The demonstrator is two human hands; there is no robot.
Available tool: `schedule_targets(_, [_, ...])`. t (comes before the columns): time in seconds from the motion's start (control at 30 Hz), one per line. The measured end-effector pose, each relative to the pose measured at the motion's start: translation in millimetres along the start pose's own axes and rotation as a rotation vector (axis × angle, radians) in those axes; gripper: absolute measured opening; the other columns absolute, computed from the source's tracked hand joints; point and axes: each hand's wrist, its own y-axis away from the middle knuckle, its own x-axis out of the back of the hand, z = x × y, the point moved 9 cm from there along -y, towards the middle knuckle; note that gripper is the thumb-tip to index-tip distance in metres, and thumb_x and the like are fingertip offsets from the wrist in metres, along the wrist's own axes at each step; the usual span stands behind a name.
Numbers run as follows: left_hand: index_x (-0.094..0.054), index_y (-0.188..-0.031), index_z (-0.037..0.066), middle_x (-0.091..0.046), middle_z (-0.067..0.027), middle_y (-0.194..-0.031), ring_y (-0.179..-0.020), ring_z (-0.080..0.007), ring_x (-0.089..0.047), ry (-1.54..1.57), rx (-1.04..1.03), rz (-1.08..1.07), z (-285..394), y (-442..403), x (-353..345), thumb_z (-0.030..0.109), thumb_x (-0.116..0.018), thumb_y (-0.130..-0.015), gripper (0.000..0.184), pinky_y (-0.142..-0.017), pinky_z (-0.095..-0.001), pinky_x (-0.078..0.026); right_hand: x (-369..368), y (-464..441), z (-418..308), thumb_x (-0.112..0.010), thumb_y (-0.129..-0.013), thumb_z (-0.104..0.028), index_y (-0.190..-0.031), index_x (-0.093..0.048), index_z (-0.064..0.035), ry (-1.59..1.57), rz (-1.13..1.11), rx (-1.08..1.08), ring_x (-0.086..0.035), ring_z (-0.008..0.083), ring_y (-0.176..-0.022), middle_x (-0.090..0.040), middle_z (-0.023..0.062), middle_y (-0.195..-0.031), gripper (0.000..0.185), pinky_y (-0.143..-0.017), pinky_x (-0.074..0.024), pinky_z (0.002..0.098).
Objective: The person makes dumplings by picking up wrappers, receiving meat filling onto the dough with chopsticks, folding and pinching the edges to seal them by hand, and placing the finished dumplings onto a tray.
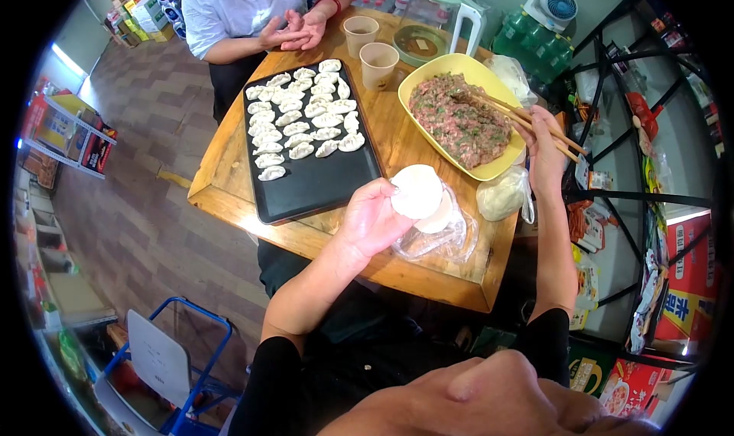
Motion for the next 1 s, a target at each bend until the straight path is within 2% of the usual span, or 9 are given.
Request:
schedule_targets(0.2, [-0.034,-0.135,-0.017,-0.042,-0.031,-0.14,-0.133,-0.0403,-0.041,-0.027,-0.024,0.021,2,1,-1,0.009,-0.051,-0.077,0.066,-0.117,-0.0457,-0.027,11,-4,5,-0.052,-0.099,-0.013,-0.118,-0.054,0.0038,-0.067,0.03,-0.034,-0.063,0.0232,-0.107,-0.062,0.0158,-0.113,0.025,-0.094,-0.0535,0.0339])
schedule_targets(0.27, [-0.045,-0.127,-0.013,-0.055,-0.0249,-0.128,-0.124,-0.0353,-0.05,-0.041,-0.014,-0.01,2,2,-9,0.01,-0.051,-0.078,0.054,-0.113,-0.0451,-0.032,17,-7,11,-0.052,-0.099,-0.014,-0.118,-0.055,0.0038,-0.104,0.048,-0.049,-0.063,0.0231,-0.106,-0.061,0.0153,-0.114,0.026,-0.093,-0.0538,0.0344])
schedule_targets(0.3, [-0.045,-0.127,-0.013,-0.055,-0.0249,-0.128,-0.124,-0.0353,-0.05,-0.041,-0.014,-0.01,2,3,-11,0.01,-0.051,-0.078,0.054,-0.113,-0.0451,-0.032,20,-7,14,-0.053,-0.099,-0.014,-0.118,-0.055,0.0038,-0.104,0.051,-0.056,-0.062,0.0227,-0.106,-0.061,0.0149,-0.114,0.026,-0.093,-0.0538,0.0338])
schedule_targets(0.5, [-0.04,-0.131,-0.015,-0.049,-0.0281,-0.134,-0.127,-0.038,-0.047,-0.044,-0.01,0.005,3,5,-17,0.017,-0.048,-0.083,0.058,-0.114,-0.0471,-0.031,32,3,23,-0.055,-0.097,-0.012,-0.117,-0.055,0.0034,-0.3,0.079,-0.188,-0.062,0.0225,-0.106,-0.061,0.0137,-0.114,0.025,-0.093,-0.0543,0.0316])
schedule_targets(0.57, [-0.025,-0.141,-0.016,-0.032,-0.0328,-0.147,-0.139,-0.0412,-0.032,-0.057,-0.009,-0.034,3,3,-17,0.027,-0.049,-0.089,0.071,-0.118,-0.0495,-0.021,25,18,27,-0.058,-0.095,-0.011,-0.116,-0.054,0.0026,-0.438,0.074,-0.295,-0.064,0.0245,-0.102,-0.06,0.0151,-0.114,0.025,-0.091,-0.0558,0.029])
schedule_targets(0.73, [-0.024,-0.141,-0.016,-0.03,-0.0335,-0.148,-0.139,-0.0427,-0.031,-0.031,0.017,-0.057,-5,4,-26,0.037,-0.048,-0.094,0.075,-0.119,-0.0478,-0.018,0,70,32,-0.056,-0.097,-0.014,-0.115,-0.054,0.0031,-0.454,-0.023,-0.504,-0.065,0.027,-0.101,-0.06,0.0152,-0.111,0.025,-0.085,-0.0579,0.0268])
schedule_targets(0.83, [-0.026,-0.141,-0.016,-0.03,-0.0335,-0.148,-0.139,-0.0433,-0.032,-0.025,0.025,-0.046,-9,4,-27,0.038,-0.046,-0.096,0.073,-0.119,-0.0481,-0.019,-8,92,42,-0.056,-0.096,-0.016,-0.115,-0.054,0.0029,-0.377,-0.125,-0.562,-0.065,0.0285,-0.101,-0.06,0.0192,-0.112,0.027,-0.081,-0.0593,0.0293])
schedule_targets(0.9, [-0.038,-0.134,-0.013,-0.046,-0.03,-0.136,-0.129,-0.0401,-0.045,-0.039,0.078,-0.033,-11,5,-22,0.037,-0.045,-0.097,0.063,-0.115,-0.0489,-0.028,-13,98,37,-0.056,-0.096,-0.016,-0.115,-0.055,0.0027,-0.332,-0.126,-0.564,-0.065,0.0286,-0.1,-0.061,0.0204,-0.112,0.027,-0.08,-0.0593,0.0297])
schedule_targets(1.0, [-0.04,-0.132,-0.012,-0.049,-0.0296,-0.134,-0.128,-0.0394,-0.047,-0.026,0.084,-0.026,-11,3,-18,0.036,-0.045,-0.098,0.06,-0.114,-0.0493,-0.029,-12,99,29,-0.057,-0.096,-0.015,-0.114,-0.056,0.0026,-0.253,-0.127,-0.565,-0.066,0.0293,-0.099,-0.063,0.0221,-0.109,0.026,-0.079,-0.0595,0.0304])
